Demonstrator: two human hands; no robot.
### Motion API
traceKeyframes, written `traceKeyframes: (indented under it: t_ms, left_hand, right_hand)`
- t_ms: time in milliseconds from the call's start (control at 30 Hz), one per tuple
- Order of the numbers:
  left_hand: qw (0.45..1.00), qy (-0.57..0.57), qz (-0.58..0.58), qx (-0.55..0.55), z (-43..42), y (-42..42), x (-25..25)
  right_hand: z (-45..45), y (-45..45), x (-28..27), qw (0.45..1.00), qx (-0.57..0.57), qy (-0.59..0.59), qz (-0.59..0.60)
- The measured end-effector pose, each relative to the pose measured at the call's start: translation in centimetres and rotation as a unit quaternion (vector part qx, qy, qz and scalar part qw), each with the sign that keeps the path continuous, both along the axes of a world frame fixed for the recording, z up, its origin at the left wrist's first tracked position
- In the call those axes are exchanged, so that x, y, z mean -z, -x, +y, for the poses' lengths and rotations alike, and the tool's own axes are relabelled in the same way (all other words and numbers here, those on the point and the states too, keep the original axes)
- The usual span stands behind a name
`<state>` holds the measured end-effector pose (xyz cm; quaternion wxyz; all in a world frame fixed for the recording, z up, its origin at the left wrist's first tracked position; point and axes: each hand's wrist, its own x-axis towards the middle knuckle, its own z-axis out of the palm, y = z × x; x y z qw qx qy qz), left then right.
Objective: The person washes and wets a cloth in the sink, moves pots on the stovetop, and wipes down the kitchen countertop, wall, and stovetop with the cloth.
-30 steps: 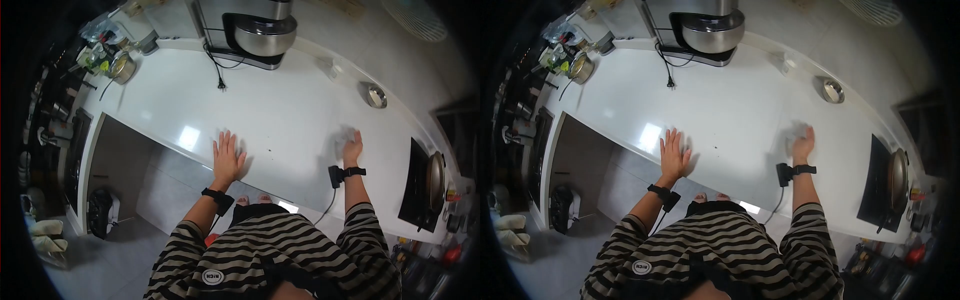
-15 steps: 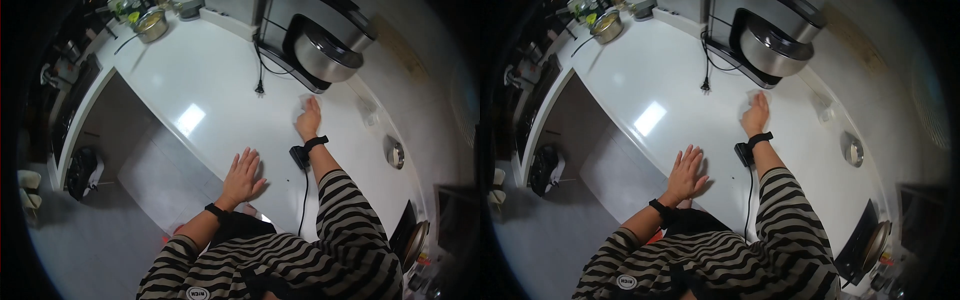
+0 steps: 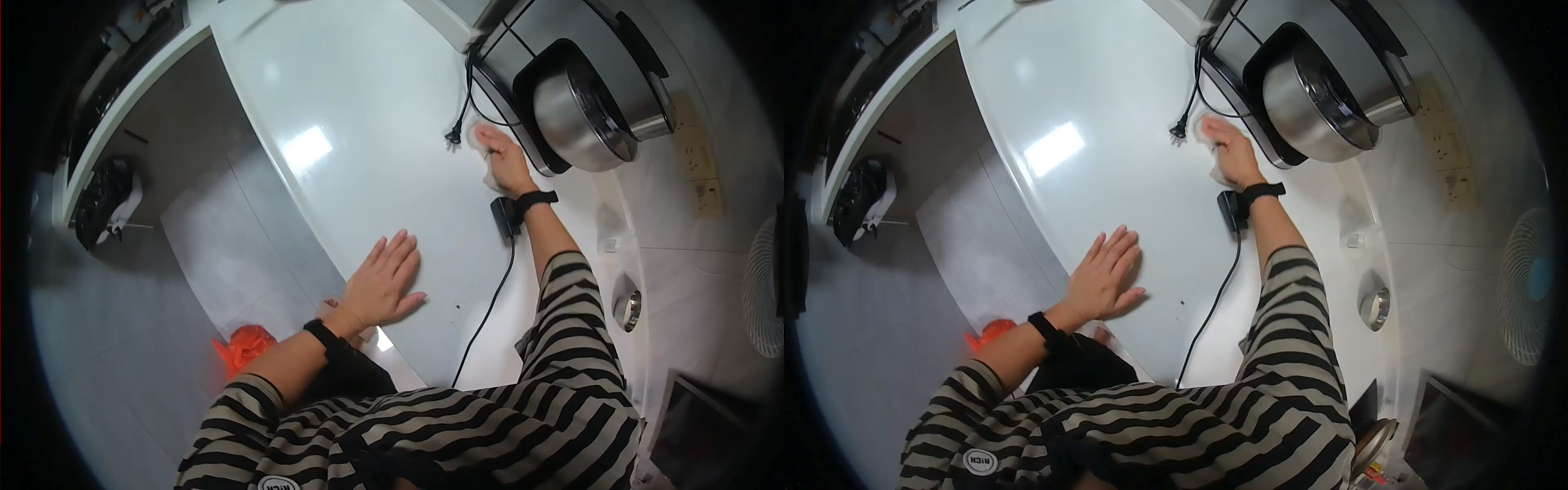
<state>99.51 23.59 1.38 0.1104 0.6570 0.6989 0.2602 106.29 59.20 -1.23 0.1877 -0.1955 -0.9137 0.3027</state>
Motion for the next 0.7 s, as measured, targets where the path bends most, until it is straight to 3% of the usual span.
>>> traceKeyframes:
  t_ms: [100,167,333,433,500,567,633,700]
  left_hand:
    - [1.0,-0.005,0.002,0.001,0.0,0.0,0.3]
    - [1.0,-0.01,0.006,0.002,0.0,-0.1,0.7]
    - [0.998,-0.035,0.048,-0.011,0.0,-0.3,0.9]
    - [0.997,-0.044,0.06,-0.017,0.0,-0.4,1.2]
    - [0.997,-0.045,0.066,-0.018,0.0,-0.5,1.3]
    - [0.998,-0.035,0.06,-0.013,0.0,-0.5,1.3]
    - [0.998,-0.036,0.046,-0.005,0.0,-0.3,1.3]
    - [0.999,-0.033,0.038,0.005,0.0,-0.2,1.4]
  right_hand:
    - [-6.4,-3.8,-1.1,0.995,-0.031,0.091,-0.012]
    - [-10.2,-7.3,-1.9,0.993,-0.108,0.055,0.0]
    - [-18.8,-15.4,-2.5,0.988,-0.098,0.118,-0.02]
    - [-22.3,-18.7,-2.2,0.966,0.082,0.239,0.06]
    - [-24.3,-20.5,-2.7,0.88,0.291,0.334,0.17]
    - [-26.0,-22.7,-3.3,0.85,0.405,0.288,0.175]
    - [-27.1,-25.5,-1.6,0.909,0.38,0.143,0.09]
    - [-27.8,-25.7,-0.8,0.931,0.363,0.016,-0.011]
